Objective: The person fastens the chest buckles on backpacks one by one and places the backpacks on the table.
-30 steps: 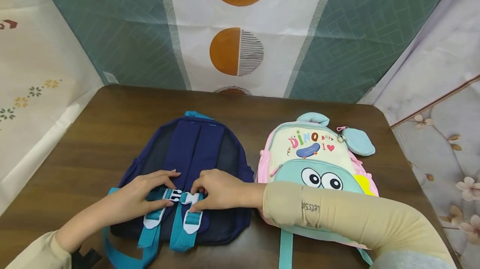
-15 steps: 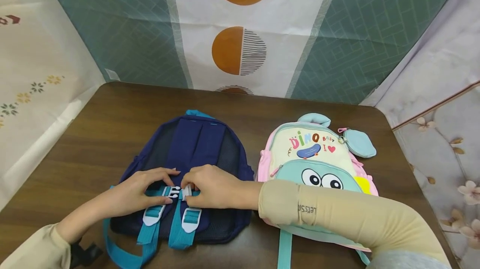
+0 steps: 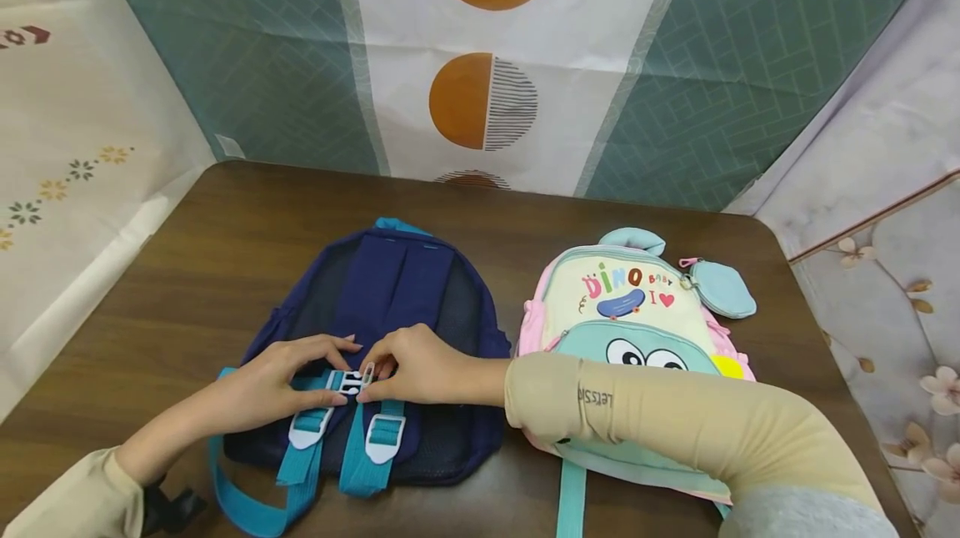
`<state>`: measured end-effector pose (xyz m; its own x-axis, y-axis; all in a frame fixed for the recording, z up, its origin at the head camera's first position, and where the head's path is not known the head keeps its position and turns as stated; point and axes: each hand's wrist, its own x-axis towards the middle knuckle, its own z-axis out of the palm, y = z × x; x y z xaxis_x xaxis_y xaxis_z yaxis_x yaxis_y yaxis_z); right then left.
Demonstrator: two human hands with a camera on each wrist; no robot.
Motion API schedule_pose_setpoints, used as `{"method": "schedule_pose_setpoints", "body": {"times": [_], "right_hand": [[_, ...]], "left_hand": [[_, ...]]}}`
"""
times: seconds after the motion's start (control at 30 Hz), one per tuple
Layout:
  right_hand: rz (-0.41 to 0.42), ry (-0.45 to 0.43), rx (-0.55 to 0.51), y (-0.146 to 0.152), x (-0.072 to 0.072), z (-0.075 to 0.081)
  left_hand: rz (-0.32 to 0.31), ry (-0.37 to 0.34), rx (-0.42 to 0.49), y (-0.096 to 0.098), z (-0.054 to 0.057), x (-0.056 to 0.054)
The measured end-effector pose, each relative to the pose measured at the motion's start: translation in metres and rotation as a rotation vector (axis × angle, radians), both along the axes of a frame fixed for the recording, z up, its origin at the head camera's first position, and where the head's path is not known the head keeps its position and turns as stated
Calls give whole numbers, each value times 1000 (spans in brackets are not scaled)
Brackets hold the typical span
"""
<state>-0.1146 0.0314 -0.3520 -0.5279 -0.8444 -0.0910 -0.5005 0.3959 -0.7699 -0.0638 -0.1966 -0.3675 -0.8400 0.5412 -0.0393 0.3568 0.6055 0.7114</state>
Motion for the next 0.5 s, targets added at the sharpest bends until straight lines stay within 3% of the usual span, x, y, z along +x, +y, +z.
{"method": "schedule_pose_setpoints", "body": {"times": [0.1,0.2,0.37,0.5], "right_hand": [[-52,-78,4,-2,1,1],[-69,-82,-5,-2,5,2],[-45,34,-46,0,8,7],[-33,106,-25,2,8,9]], "left_hand": [[-3,5,17,0,-1,1],[-1,5,36,-1,0,1],[18,40,73,-7,4,2],[67,145,95,-9,6,4]]}}
